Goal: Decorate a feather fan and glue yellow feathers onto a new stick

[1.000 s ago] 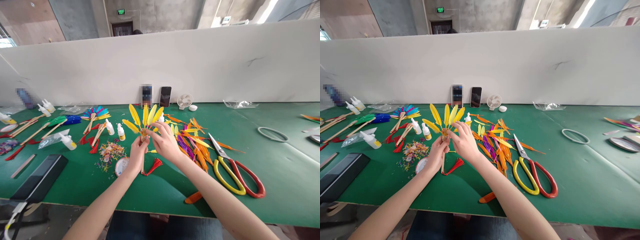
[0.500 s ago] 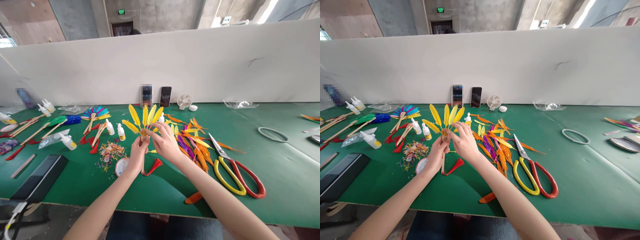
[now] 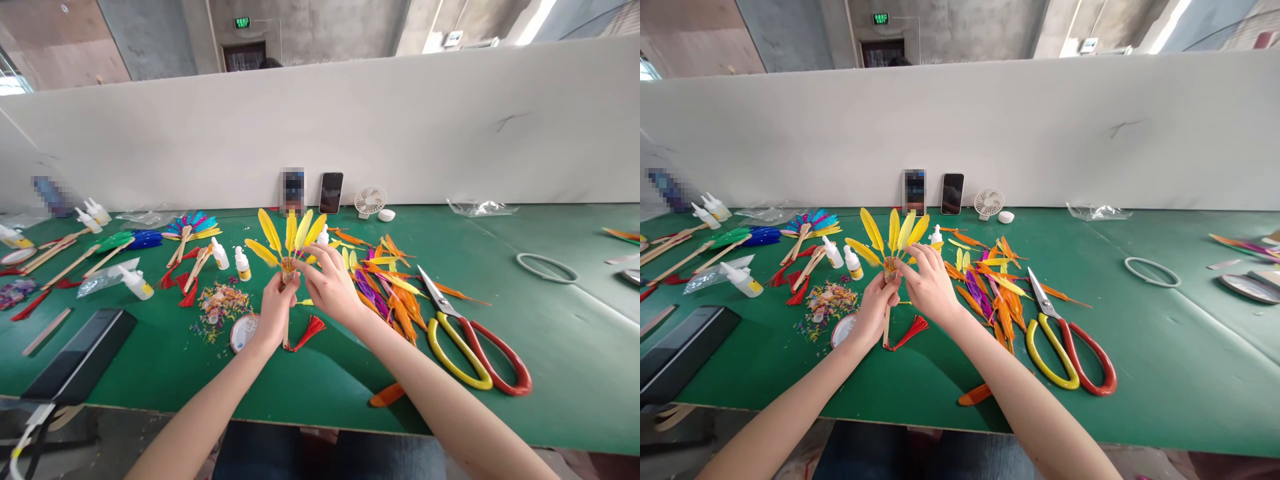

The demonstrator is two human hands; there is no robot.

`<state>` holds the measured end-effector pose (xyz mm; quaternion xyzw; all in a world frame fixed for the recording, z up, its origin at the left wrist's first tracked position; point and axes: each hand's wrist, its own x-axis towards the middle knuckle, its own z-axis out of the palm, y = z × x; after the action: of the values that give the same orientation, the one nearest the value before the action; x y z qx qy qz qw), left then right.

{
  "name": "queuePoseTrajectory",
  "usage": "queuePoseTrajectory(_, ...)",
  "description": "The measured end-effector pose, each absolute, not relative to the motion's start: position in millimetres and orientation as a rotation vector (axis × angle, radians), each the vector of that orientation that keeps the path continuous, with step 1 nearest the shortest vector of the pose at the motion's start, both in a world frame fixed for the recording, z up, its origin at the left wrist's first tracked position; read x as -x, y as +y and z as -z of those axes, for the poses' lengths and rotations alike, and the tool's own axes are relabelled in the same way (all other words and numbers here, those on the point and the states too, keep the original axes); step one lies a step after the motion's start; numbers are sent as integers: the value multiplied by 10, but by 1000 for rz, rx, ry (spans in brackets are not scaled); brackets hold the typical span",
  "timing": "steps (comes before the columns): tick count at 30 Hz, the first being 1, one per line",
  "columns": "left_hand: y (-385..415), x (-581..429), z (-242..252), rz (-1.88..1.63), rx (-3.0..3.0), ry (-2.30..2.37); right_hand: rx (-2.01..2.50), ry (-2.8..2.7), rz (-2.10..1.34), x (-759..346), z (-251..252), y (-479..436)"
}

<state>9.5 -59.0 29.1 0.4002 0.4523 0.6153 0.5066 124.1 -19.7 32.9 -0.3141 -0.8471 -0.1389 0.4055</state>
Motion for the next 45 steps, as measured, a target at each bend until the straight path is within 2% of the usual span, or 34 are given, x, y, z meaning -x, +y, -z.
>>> queuePoseTrajectory(45,-592,-95,-298,-1489,-965,1086,775,-2116,402,-1233,-345,-204)
